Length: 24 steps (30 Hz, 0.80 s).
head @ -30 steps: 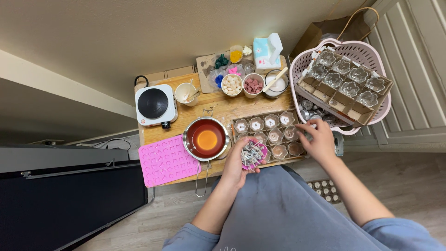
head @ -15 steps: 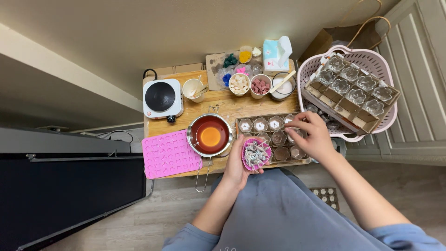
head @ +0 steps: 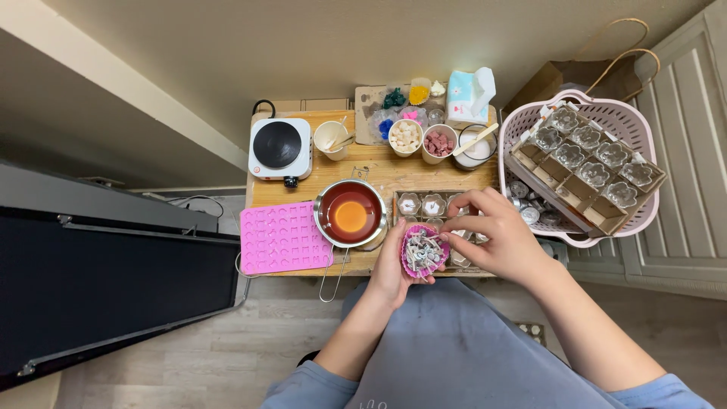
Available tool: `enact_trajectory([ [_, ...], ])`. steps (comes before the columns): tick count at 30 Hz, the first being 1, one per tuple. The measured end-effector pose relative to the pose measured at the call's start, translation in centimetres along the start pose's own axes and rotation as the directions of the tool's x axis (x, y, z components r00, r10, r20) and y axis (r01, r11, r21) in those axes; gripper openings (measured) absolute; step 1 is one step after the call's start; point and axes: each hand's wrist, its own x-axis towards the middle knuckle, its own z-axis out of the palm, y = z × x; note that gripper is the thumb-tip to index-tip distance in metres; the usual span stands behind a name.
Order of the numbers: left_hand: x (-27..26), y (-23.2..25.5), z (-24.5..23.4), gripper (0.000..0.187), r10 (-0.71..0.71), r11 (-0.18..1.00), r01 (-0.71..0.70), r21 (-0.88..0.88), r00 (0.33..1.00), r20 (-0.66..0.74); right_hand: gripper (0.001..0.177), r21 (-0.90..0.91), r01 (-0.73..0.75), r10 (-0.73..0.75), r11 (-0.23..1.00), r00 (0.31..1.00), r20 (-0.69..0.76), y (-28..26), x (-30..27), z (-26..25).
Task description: Placing candle wicks into small glass jars at a workshop station.
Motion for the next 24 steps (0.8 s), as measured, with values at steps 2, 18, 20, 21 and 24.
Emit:
enact_trajectory([
  [2, -0.3, 0.1, 0.2, 0.062, 0.010, 1.000, -0.010, -0.008, 1.000, -0.005, 0.012, 0.027, -0.006, 0.006, 1.000, 1.000, 0.007, -0.5, 0.1, -0.2],
  [18, -0.9, -1.0, -0.2, 0.048, 0.052, 0.993, -0.050, -0.108, 0.999, 0.015, 0.012, 0.064, 0.067, -0.072, 0.996, 0.994, 0.084, -1.8, 0.8, -1.0],
  [20, -1.0, -1.0, -0.1, 0.048, 0.053, 0.992, -0.051, -0.113, 0.999, 0.013, 0.011, 0.060, 0.063, -0.068, 0.996, 0.994, 0.086, -2.0, 1.0, -1.4],
  [21, -1.1, -1.0, -0.1, 0.047, 0.052, 0.992, -0.050, -0.118, 0.999, 0.012, 0.011, 0.056, 0.056, -0.061, 0.997, 0.994, 0.088, -2.1, 1.1, -1.5],
  [24, -1.3, -1.0, 0.0, 0.046, 0.064, 0.992, -0.063, -0.110, 0.998, 0.012, 0.010, 0.040, 0.063, -0.066, 0.997, 0.995, 0.069, -2.4, 1.3, -1.5],
])
